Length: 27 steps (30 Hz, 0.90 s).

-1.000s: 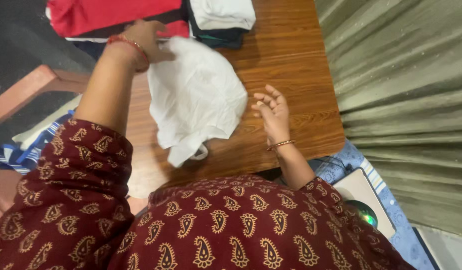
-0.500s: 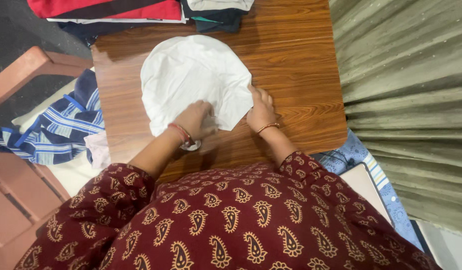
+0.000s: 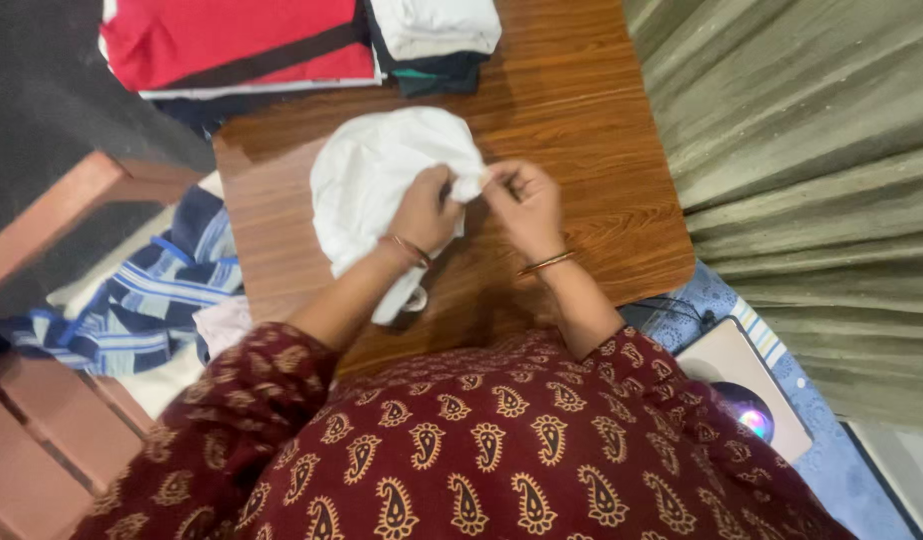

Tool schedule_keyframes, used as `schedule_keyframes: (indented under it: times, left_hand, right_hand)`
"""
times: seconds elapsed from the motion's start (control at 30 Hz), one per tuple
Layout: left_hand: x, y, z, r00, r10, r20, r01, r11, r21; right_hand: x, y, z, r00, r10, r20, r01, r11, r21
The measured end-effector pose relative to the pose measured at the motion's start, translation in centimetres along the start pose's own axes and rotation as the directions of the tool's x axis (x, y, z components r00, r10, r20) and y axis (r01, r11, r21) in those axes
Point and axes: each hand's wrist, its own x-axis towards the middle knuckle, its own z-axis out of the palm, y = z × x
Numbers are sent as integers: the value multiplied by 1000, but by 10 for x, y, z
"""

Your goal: The person folds several garments on a wooden table, including a red t-shirt, a teal patterned top, a black t-shirt, a white tank top, and a blue-and-white striped shirt. Each item is smoothed, folded into a compact rectangle, and stacked on the table.

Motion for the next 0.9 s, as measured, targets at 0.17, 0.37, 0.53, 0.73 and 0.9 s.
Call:
schedule_keyframes:
  times: [0.17,0.37,0.53,0.73,0.9]
  left_hand:
    - [89,47,-97,979,71,191,-22,969,-247]
    - [144,166,-203,814,228,534,-256,967,-24]
    - [166,205,-283,871,291,395,-394,895,209]
    - [150,205,-320,945,25,325,-87,981,176]
    - [150,222,-266,773,332,541,-419,907,41]
  right_hand:
    - [7,-58,8,976,-208,-68,197,970,-144]
    - [16,-107,51,883,-462,85,458,806,-376]
    - [19,-151,35,952,299,59,-92,466,-880]
    - [27,-167,3,869,59,491,77,965,-251]
    - [19,-170,69,878,-456,144,476,800,-367]
